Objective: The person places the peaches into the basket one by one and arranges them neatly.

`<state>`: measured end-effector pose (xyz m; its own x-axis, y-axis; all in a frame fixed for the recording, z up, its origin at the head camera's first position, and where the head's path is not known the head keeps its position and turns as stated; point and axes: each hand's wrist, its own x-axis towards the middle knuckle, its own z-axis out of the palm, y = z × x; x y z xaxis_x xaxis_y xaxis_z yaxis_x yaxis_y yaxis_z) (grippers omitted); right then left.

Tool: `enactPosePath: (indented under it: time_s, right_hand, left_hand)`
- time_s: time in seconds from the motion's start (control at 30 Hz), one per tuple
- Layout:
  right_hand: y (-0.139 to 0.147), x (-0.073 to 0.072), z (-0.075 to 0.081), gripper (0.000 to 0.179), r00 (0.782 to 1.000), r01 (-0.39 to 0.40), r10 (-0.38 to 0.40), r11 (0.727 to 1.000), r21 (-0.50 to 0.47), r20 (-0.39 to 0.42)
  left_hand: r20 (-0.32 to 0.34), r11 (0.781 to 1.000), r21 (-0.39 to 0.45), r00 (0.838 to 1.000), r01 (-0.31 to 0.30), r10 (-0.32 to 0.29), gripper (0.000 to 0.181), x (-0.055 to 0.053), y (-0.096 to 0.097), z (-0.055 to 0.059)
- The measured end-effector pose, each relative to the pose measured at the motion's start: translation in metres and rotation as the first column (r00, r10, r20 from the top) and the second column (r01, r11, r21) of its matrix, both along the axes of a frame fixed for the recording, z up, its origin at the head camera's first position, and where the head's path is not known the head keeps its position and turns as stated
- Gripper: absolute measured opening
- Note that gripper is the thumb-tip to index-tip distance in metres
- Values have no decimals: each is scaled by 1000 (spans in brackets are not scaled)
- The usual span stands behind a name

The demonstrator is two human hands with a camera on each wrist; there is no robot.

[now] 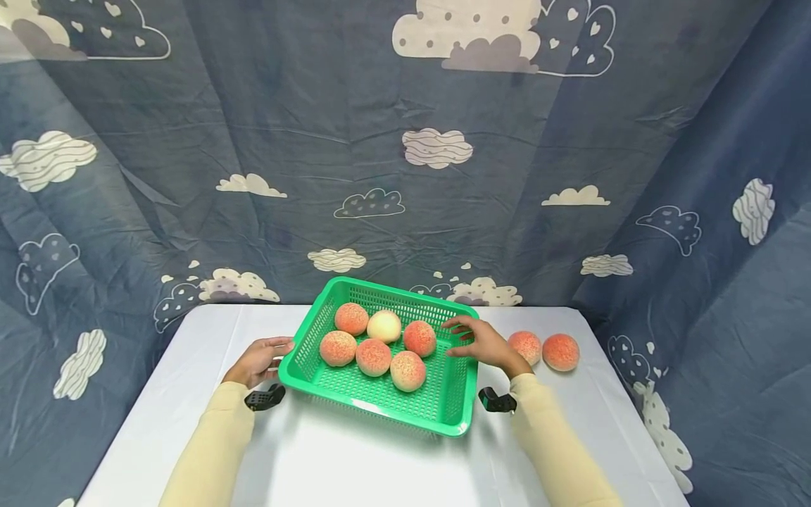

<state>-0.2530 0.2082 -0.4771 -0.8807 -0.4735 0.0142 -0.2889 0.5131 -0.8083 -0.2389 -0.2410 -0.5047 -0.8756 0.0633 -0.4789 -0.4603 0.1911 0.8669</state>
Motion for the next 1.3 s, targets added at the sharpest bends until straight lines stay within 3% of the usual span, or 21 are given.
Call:
enactPosePath:
  time_s: [0.27, 0.43, 0.63, 0.83, 1.07, 1.3]
  right_hand:
    - [38, -3, 4, 58, 993, 119, -119, 991, -58, 2]
    - [71, -4, 1, 55, 974, 225, -224, 974, 27, -43]
    - [100, -6, 0, 58, 947, 312, -319, 940, 135, 27]
    - [114, -12, -8, 58, 934, 324, -350, 916, 239, 75]
    - [119, -15, -27, 66, 906, 331, -363, 928, 168, 217]
    - [119, -22, -42, 69, 910, 306, -377, 890, 338, 170]
  left_hand:
    - [-1, 1000, 5, 1000, 1, -1, 48, 1, 0, 2]
    - [-2, 1000, 26, 1000, -6, 6, 47, 2, 2, 0]
    - [-8, 1000, 20, 1000, -3, 3, 48, 1, 0, 0]
    - [-3, 1000, 20, 1000, 7, -6, 50, 2, -1, 1]
    - [7, 1000, 20, 1000, -2, 2, 50, 2, -1, 0]
    - [8, 999, 40, 1000, -9, 9, 49, 1, 0, 1]
